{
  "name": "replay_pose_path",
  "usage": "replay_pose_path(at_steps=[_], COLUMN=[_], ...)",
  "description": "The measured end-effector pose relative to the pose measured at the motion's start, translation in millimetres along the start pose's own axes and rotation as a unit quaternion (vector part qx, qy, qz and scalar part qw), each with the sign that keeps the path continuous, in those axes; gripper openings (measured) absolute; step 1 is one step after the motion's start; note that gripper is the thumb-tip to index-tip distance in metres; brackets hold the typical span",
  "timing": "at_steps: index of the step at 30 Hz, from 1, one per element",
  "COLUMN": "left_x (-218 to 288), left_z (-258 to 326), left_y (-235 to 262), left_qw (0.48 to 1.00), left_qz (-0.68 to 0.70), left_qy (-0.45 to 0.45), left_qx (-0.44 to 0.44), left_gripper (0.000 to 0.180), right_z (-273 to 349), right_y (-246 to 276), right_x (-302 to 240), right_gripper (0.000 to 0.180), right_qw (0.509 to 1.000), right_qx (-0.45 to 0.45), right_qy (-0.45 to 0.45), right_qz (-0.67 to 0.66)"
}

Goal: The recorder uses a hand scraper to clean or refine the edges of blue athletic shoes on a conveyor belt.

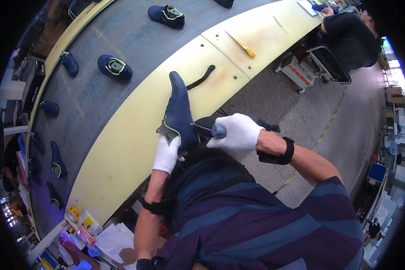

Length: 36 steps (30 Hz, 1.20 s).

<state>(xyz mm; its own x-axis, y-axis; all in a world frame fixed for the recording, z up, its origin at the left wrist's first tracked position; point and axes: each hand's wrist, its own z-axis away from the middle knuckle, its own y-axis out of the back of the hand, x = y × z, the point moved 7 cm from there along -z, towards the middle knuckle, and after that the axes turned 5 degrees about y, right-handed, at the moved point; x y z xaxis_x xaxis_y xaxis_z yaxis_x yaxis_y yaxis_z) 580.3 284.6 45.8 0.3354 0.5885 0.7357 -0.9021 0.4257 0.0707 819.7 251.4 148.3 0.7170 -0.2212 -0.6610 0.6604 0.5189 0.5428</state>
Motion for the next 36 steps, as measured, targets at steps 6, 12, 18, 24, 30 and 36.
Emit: replay_pose_path(at_steps=[6,12,18,24,30,36], left_x=[4,10,15,14,13,17], left_z=[-1,0,1,-1,-10,-16], left_y=[-7,-12,-17,-20,-26,-34], left_qw=[1.0,0.999,0.998,0.999,1.0,0.997], left_qz=[-0.004,-0.027,-0.033,-0.021,-0.006,0.059], left_qy=[0.003,-0.008,-0.019,-0.023,-0.012,0.005], left_qx=[0.003,0.031,0.04,0.04,0.024,-0.053], left_gripper=[0.043,0.043,0.043,0.042,0.041,0.046], right_z=[-18,-17,-16,-20,-30,-90], right_y=[-2,13,18,15,48,169], right_x=[-12,-15,-4,-1,16,35], right_gripper=[0.05,0.049,0.048,0.043,0.053,0.052], right_qw=[0.999,0.996,0.996,0.998,0.983,0.99], right_qx=[-0.038,-0.083,-0.08,-0.068,-0.098,0.117], right_qy=[0.021,-0.017,0.011,0.012,0.018,0.0], right_qz=[0.0,-0.006,0.037,0.014,0.151,0.084])
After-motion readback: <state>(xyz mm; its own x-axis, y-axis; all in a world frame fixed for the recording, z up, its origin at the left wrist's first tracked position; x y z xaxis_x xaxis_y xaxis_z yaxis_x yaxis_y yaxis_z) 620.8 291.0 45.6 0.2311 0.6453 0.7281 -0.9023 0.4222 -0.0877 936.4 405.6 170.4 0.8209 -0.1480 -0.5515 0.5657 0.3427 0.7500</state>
